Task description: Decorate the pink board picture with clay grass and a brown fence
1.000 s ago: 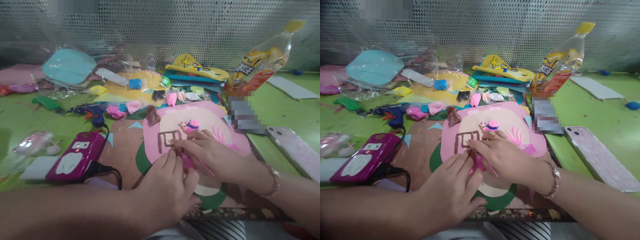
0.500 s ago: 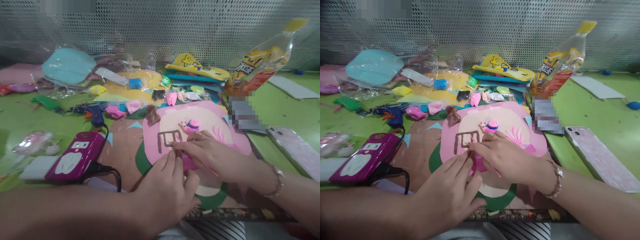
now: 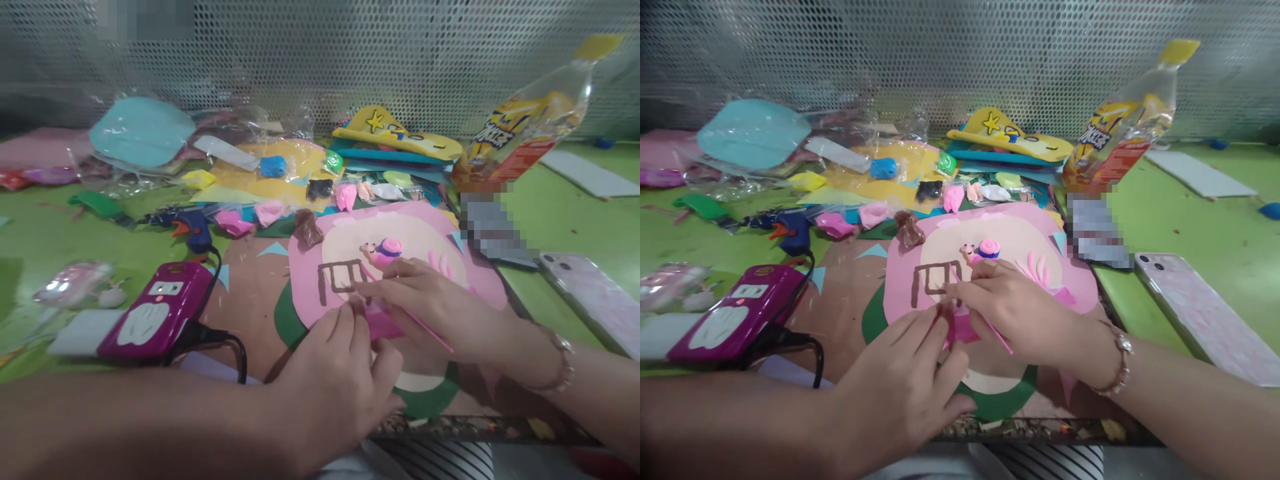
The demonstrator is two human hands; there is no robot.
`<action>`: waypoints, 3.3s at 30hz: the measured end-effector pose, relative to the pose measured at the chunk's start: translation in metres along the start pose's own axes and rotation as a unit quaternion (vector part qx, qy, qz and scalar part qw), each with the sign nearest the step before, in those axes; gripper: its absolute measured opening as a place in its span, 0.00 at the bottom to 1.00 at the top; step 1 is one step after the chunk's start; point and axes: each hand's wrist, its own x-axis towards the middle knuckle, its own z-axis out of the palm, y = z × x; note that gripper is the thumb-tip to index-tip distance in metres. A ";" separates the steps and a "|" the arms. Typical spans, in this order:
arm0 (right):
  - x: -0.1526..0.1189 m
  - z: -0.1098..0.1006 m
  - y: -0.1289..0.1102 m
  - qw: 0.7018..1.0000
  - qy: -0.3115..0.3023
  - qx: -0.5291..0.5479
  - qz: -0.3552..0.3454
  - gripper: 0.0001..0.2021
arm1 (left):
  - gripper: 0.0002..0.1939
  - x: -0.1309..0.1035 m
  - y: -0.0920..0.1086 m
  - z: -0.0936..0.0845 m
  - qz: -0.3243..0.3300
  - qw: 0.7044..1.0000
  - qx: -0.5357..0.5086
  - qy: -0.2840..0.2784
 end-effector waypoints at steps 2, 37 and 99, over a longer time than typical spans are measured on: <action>0.001 0.001 0.000 1.000 -0.019 -0.006 0.007 0.17 | 0.18 0.000 0.001 0.000 -0.001 1.000 -0.002 0.005; -0.001 0.000 0.003 1.000 0.001 -0.015 -0.014 0.22 | 0.20 -0.001 0.001 -0.002 0.003 1.000 -0.001 -0.017; 0.010 0.015 0.008 0.998 0.055 0.011 0.042 0.17 | 0.44 0.014 -0.022 0.009 -0.117 0.981 -0.130 -0.087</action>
